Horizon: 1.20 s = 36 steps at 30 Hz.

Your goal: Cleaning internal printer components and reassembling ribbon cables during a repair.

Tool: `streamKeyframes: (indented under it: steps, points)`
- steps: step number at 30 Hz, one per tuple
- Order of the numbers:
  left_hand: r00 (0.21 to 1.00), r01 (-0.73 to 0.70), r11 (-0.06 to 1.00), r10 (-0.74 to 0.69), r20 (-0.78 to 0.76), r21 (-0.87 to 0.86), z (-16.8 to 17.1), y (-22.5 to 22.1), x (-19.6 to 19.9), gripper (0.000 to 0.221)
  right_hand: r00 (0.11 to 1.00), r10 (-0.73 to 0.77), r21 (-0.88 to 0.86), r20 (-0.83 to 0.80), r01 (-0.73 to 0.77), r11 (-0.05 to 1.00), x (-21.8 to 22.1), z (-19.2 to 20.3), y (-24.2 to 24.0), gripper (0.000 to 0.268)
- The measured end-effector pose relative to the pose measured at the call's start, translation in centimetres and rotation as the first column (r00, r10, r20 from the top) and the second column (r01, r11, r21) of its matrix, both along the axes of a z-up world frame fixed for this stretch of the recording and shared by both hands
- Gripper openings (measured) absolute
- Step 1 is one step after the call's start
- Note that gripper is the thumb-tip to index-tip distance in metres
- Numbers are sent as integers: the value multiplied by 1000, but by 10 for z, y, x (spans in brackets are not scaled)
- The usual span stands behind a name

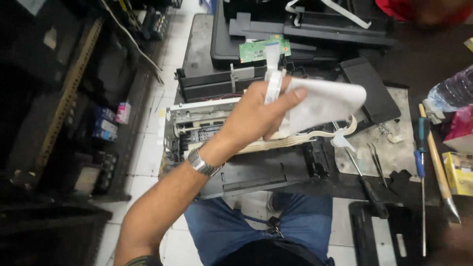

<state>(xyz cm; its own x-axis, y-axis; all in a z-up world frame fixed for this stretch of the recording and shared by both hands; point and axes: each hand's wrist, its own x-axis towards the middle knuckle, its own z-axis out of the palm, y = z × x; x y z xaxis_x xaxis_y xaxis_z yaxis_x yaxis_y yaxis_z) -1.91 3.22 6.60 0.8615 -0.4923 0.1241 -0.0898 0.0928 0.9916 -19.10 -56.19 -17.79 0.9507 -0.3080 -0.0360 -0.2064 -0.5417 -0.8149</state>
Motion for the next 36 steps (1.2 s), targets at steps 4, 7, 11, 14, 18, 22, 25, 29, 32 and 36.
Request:
streamKeyframes:
  steps: [4,7,11,14,18,22,25,29,32,36]
  points:
    - [990,117,971,-132,59,210,19,10,-19,43,924,-88,649,373,-192,736,39,181,352,68]
    - [979,126,953,-165,123,274,12,19,-26,39,948,-59,704,313,-190,684,53,214,393,72]
    - [943,114,936,-207,262,332,-10,27,-26,35,970,113,641,216,-229,732,62,192,391,74]
    - [868,140,931,-280,411,337,-8,27,-31,30,972,54,560,229,-177,809,63,182,393,29]
    - [850,41,874,-285,442,485,9,26,-39,60,988,-152,654,29,96,750,62,175,376,31]
    - [825,28,877,-292,485,480,6,26,-34,64,950,-309,615,-52,274,739,61,198,375,36]
    - [769,24,937,-240,593,349,-7,24,-28,56,937,-349,627,0,272,730,61,183,360,38]
    - [698,8,922,-282,658,386,-15,24,-20,49,938,-347,607,26,261,751,71,184,364,35]
    - [614,7,942,-269,742,335,-15,22,-16,49,964,-265,652,-12,208,729,83,191,372,36]
    - [632,35,919,-325,703,393,-13,22,-18,46,978,-197,472,64,144,869,95,211,385,26]
